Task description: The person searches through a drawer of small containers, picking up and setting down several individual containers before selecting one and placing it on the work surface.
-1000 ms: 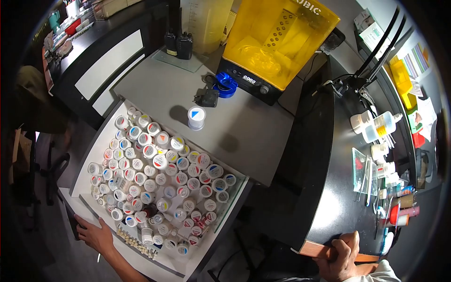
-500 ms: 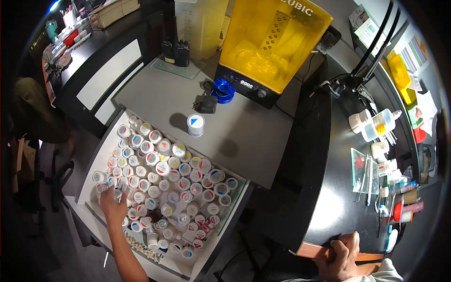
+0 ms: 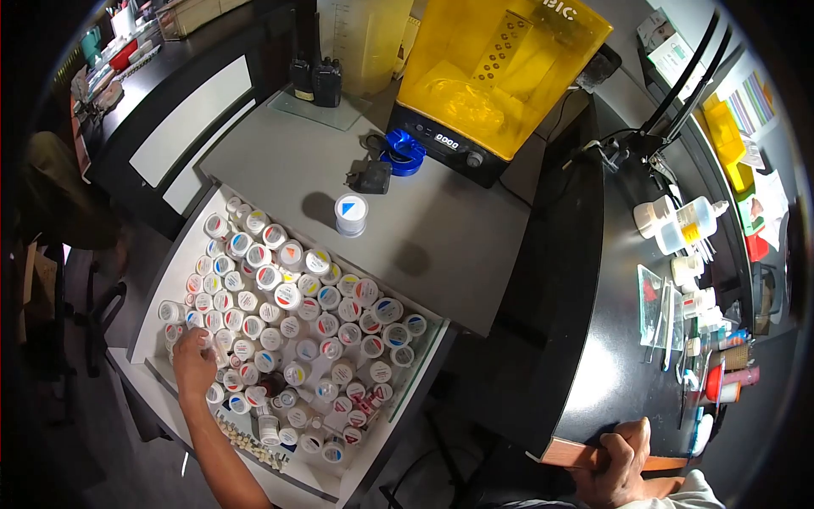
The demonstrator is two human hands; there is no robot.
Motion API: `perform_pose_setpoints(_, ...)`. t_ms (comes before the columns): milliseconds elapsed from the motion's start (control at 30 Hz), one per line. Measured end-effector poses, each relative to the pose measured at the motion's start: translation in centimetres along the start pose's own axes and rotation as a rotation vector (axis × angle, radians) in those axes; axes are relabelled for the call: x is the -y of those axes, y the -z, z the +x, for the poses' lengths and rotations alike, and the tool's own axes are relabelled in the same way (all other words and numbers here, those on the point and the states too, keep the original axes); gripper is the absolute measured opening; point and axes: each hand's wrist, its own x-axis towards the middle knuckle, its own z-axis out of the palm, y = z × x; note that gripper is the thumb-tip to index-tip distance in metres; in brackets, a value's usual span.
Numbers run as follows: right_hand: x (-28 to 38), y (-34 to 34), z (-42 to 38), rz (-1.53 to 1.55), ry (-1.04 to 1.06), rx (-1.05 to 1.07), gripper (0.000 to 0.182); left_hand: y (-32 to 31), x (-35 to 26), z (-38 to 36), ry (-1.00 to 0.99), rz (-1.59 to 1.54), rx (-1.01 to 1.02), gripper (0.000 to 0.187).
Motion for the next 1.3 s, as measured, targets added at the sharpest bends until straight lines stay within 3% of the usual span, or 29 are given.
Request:
perform_pose_setpoints(333,0.5,0.0,0.2,-0.029,-0.037,0.017,0.043,-1.0,2.3,-0.1,0.002,0.036,0.036,0.022)
perform_pose_setpoints(433,0.3,-0.1,0.3,-0.004,-0.02,0.007,0.044,-1.6,3.9,0.2,-0.236,0.085,-0.074,0.01)
perform_pose_setpoints(533,0.5,0.0,0.3,0.004,-0.04,0.008,0.046,-0.3,2.8,0.5,-0.202,0.076,-0.048,0.009)
perform_pose_setpoints(700,0.3,-0.1,-0.1,-0.015,-0.046,0.02,0.048,2.0,-0.3,0.0,0.077,0.093,-0.16,0.011)
perform_pose_setpoints(833,0.1,-0.8,-1.4,-0.09,-0.159,0.089,0.058,2.9,-0.6,0.2,0.12,0.201,-0.256,0.009)
perform_pose_setpoints(900,0.0,-0.7,-1.9,-0.117,-0.161,0.118,0.059,3.0,-0.1,0.2,0.112,0.184,-0.379,0.01)
perform_pose_setpoints(1300,0.0,-0.5,-2.0,-0.088,-0.168,0.141,0.061,4.2,1.5,0.1,0.304,0.247,-0.584,0.009)
